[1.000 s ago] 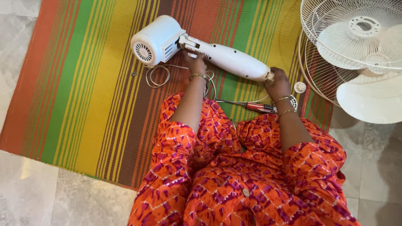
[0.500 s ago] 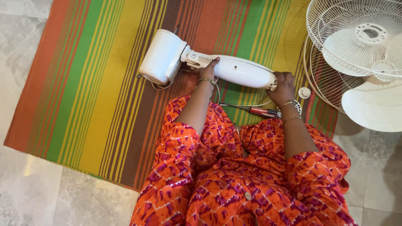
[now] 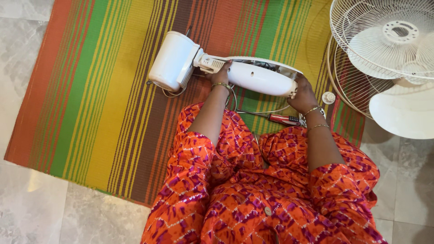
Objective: The person sits on a mat and uses a screwdriver to remove screws from a white fan motor housing. They loosen and remove multiple screws, then separate the two halves of the motor casing to expose the internal components.
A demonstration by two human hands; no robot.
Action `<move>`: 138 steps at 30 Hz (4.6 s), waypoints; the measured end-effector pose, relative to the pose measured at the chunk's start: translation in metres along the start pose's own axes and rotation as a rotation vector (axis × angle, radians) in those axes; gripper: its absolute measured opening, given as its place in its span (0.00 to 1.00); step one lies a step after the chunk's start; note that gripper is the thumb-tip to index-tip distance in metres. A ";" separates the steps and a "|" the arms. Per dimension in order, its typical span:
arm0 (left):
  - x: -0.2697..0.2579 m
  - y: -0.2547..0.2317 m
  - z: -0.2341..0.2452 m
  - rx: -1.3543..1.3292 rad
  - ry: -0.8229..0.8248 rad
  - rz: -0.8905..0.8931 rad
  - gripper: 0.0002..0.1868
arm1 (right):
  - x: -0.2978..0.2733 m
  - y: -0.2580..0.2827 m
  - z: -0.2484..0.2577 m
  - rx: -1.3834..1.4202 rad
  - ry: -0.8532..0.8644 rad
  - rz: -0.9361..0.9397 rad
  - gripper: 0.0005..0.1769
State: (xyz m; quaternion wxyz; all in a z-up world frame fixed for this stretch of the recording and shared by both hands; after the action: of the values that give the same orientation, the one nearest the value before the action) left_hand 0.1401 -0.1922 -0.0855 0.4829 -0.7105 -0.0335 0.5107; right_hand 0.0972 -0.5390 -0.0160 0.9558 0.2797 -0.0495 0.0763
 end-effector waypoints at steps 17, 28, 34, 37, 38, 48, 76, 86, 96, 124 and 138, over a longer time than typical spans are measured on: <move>-0.015 -0.012 0.003 -0.145 0.010 0.078 0.46 | 0.009 -0.031 -0.012 1.229 0.017 -0.306 0.15; -0.023 -0.016 0.002 -0.241 0.054 0.086 0.49 | 0.014 -0.031 -0.003 1.400 -0.063 -0.245 0.31; -0.021 -0.013 0.004 -0.207 0.050 0.065 0.47 | 0.017 -0.019 0.001 1.285 -0.041 -0.298 0.49; -0.015 -0.005 0.004 -0.174 0.076 0.078 0.47 | 0.021 -0.015 0.004 1.257 -0.013 -0.289 0.49; -0.013 -0.002 0.004 -0.156 0.097 0.081 0.46 | 0.022 -0.015 0.004 1.270 -0.002 -0.306 0.49; 0.029 0.041 -0.013 -0.016 0.233 0.151 0.38 | 0.019 -0.030 -0.005 1.278 0.027 -0.447 0.43; 0.078 0.071 -0.015 -0.299 0.215 0.252 0.33 | 0.017 -0.048 0.015 1.142 -0.236 -0.569 0.27; 0.082 0.071 -0.016 -0.233 0.227 0.220 0.20 | 0.017 -0.052 0.014 1.130 -0.213 -0.557 0.27; 0.067 0.055 -0.006 -0.262 0.109 0.250 0.11 | 0.013 -0.073 0.010 1.277 -0.252 -0.631 0.33; 0.015 -0.028 0.006 -0.364 0.224 0.109 0.43 | 0.010 -0.013 0.036 1.179 -0.091 -0.487 0.16; -0.003 -0.066 0.019 -0.272 0.360 0.129 0.39 | 0.023 0.013 0.060 0.361 -0.335 -0.056 0.14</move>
State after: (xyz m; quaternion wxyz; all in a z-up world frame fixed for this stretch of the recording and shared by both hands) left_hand 0.1536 -0.1463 -0.0360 0.3472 -0.8493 0.0300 0.3965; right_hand 0.1141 -0.5584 0.0446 0.8704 0.4561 -0.1850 0.0102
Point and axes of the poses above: each hand's wrist, its own x-axis towards the middle knuckle, its own z-axis out of the back of the hand, y = z × x, the point moved 8 cm from there along x, towards the middle knuckle, and after that the axes turned 6 degrees about -y, right-handed, at the moved point
